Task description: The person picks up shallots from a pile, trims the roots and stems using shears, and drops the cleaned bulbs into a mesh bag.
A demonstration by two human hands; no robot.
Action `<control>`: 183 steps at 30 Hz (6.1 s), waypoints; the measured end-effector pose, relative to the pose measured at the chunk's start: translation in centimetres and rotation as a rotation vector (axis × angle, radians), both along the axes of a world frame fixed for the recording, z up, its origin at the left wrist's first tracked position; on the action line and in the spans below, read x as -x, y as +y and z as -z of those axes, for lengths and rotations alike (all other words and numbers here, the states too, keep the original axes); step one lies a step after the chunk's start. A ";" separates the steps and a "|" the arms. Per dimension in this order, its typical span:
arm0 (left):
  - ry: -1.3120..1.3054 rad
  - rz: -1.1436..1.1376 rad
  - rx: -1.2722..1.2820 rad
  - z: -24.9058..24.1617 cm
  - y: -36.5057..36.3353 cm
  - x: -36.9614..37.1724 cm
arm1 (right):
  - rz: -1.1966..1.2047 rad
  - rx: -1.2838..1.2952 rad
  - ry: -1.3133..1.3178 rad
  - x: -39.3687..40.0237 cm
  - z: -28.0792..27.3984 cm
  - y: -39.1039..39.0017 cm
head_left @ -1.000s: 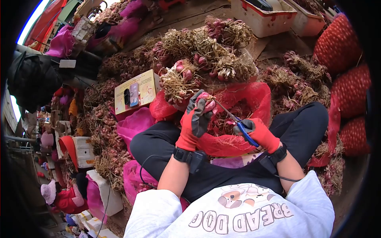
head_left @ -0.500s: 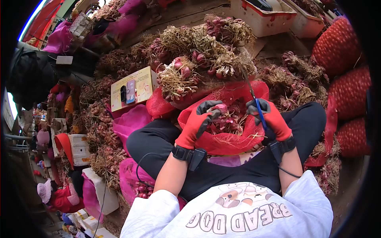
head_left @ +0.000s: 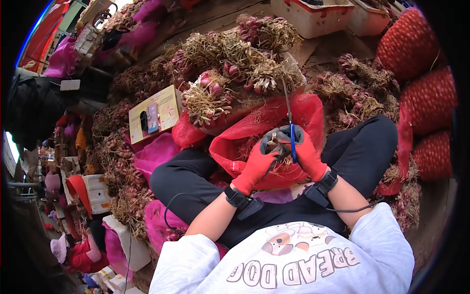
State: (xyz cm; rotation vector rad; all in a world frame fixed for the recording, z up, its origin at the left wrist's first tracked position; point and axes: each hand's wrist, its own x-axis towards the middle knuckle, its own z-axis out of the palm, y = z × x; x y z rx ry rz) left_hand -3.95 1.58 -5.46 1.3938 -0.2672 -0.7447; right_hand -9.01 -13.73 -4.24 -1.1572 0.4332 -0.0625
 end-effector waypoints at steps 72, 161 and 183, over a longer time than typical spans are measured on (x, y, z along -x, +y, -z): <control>0.170 -0.037 0.149 2.9 0.1 -1.0 | 0.002 -0.012 -0.060 -0.3 -0.7 0.4; -0.529 -0.209 -0.158 -3.0 3.2 -4.8 | -0.308 1.285 0.004 1.4 -5.2 -1.9; -0.505 0.128 -0.113 -5.8 1.4 -2.1 | -0.328 0.129 -0.128 -0.2 -3.4 -1.9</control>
